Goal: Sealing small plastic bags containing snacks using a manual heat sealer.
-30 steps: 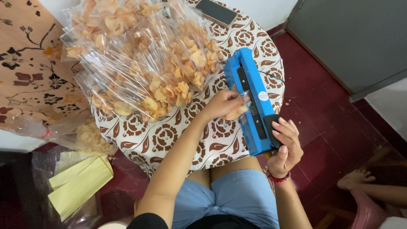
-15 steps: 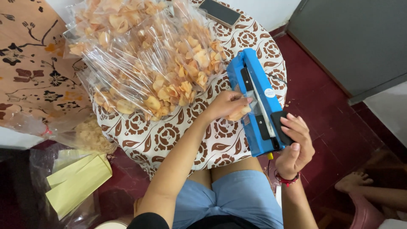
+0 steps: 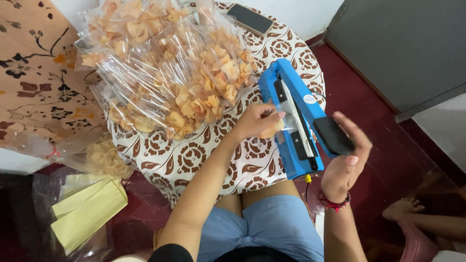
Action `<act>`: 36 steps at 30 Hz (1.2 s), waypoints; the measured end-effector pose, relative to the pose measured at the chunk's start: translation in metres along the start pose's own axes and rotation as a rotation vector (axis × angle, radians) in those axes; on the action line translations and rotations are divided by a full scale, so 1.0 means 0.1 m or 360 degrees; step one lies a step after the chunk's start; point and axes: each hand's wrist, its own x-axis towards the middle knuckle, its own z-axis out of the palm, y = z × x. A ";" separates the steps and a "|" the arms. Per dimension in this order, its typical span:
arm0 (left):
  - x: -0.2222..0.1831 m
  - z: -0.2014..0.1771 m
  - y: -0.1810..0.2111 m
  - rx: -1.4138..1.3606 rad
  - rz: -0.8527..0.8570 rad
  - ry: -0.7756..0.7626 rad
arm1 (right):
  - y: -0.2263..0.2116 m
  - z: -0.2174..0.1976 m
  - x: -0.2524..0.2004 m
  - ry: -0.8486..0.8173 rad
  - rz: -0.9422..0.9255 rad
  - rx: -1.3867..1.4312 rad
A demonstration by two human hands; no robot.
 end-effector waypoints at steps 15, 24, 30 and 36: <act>-0.98 0.05 0.74 0.0596 0.0525 0.0417 | -0.68 0.23 -0.60 -0.0245 0.0145 -0.0311; -1.24 0.11 0.86 0.0577 0.0765 0.0481 | -0.65 0.20 -0.39 -0.0339 0.0518 0.0252; -1.27 0.09 0.82 0.0680 0.0783 0.0468 | -0.69 0.15 -0.37 -0.0343 0.0566 0.0162; -1.33 0.12 0.88 0.0666 0.0705 0.0495 | -0.56 0.11 -0.45 -0.0376 0.0516 -0.0008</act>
